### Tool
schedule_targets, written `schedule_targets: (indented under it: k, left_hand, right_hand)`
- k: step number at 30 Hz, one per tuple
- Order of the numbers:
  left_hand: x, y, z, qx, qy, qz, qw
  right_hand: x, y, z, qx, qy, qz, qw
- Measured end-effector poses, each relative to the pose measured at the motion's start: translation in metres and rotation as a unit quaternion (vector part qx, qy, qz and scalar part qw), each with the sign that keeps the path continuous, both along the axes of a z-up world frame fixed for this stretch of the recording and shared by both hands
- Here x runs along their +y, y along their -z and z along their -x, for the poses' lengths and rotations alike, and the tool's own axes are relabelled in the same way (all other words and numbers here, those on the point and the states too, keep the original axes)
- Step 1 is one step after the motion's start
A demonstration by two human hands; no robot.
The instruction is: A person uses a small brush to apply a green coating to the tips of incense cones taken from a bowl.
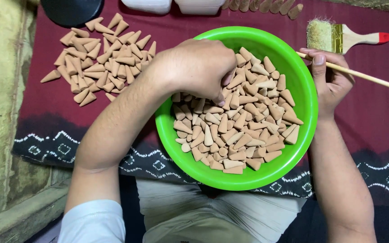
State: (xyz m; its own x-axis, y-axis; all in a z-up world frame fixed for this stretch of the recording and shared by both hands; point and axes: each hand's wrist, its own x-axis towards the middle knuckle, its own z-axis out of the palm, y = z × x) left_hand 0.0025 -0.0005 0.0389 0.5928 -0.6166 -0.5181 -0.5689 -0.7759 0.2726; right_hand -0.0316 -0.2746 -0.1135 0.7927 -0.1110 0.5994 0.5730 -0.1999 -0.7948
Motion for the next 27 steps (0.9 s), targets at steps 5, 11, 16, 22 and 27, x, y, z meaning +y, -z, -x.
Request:
schedule_targets:
  k: [5, 11, 16, 22, 27]
  left_hand:
    - [0.008, -0.001, -0.004, 0.039, 0.022, 0.04, 0.998]
    - [0.018, 0.01, -0.014, 0.032, 0.033, 0.158, 0.986]
    - [0.025, 0.018, -0.022, -0.028, 0.075, 0.357, 0.931]
    - [0.028, 0.013, -0.02, 0.011, 0.071, 0.533, 0.843]
    - [0.031, 0.02, -0.016, 0.171, -0.067, 0.572, 0.799]
  right_hand:
    - [-0.001, 0.003, 0.001, -0.005, 0.016, 0.002, 1.0]
    - [-0.005, 0.007, 0.001, -0.003, 0.021, 0.004, 1.0]
    - [-0.005, 0.004, 0.003, -0.019, 0.032, 0.025, 0.999]
    - [-0.004, -0.006, 0.005, -0.056, 0.046, 0.062, 0.995]
    - [-0.005, -0.006, 0.009, -0.054, 0.041, 0.032, 0.997]
